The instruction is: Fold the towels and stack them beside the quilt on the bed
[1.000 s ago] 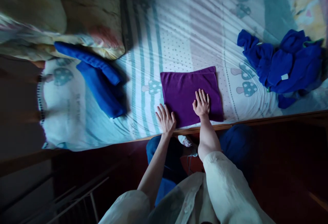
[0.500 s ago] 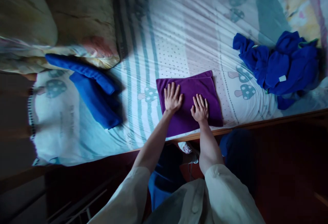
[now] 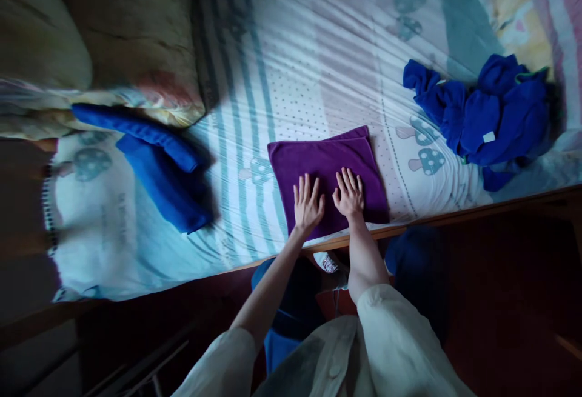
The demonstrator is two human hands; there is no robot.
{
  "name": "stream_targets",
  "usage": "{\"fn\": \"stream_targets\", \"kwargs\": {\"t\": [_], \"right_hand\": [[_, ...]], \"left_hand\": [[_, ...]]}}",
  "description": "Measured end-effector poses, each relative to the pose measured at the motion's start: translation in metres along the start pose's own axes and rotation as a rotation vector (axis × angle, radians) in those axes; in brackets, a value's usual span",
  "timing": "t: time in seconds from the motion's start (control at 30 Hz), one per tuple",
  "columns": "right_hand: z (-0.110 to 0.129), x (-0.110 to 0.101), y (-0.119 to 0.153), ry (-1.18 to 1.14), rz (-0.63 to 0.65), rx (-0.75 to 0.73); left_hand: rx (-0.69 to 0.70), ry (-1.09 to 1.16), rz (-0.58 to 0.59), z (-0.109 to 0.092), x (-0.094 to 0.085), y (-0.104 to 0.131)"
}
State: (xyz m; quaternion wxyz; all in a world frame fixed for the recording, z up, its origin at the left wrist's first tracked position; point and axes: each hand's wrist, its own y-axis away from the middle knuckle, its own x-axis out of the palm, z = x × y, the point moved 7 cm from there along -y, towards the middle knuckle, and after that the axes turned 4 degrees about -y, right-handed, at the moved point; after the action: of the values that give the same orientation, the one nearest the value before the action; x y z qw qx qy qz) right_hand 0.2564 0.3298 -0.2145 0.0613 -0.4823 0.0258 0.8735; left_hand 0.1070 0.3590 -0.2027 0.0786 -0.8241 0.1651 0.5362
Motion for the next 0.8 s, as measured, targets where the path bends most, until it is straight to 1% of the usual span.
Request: {"fn": "stream_targets", "kwargs": {"t": [0.07, 0.13, 0.2, 0.3, 0.43, 0.53, 0.6, 0.67, 0.8], "right_hand": [[-0.001, 0.002, 0.0, 0.022, 0.02, 0.007], [-0.002, 0.003, -0.001, 0.037, 0.031, 0.01], [-0.001, 0.002, -0.002, 0.042, 0.029, 0.007], [0.002, 0.0, -0.002, 0.055, 0.03, 0.009], [0.008, -0.002, -0.001, 0.135, 0.085, 0.014], [0.005, -0.007, -0.005, 0.177, 0.139, -0.046], [-0.002, -0.012, -0.016, 0.184, 0.188, -0.117], [-0.016, -0.018, -0.035, 0.19, 0.211, -0.152], [-0.049, -0.03, -0.083, 0.22, 0.162, -0.107]], "left_hand": [[-0.035, -0.004, -0.023, -0.005, 0.009, 0.025], [-0.063, -0.003, -0.06, -0.002, 0.014, 0.036], [-0.067, 0.008, -0.082, 0.003, 0.017, 0.037], [-0.075, 0.03, -0.092, 0.007, 0.017, 0.032], [-0.085, 0.066, -0.113, 0.005, 0.014, 0.03], [-0.081, 0.088, -0.133, 0.005, 0.014, 0.031], [-0.083, 0.101, -0.13, 0.006, 0.015, 0.031], [-0.088, 0.111, -0.12, 0.008, 0.016, 0.031], [-0.091, 0.122, -0.106, 0.01, 0.017, 0.03]]}}
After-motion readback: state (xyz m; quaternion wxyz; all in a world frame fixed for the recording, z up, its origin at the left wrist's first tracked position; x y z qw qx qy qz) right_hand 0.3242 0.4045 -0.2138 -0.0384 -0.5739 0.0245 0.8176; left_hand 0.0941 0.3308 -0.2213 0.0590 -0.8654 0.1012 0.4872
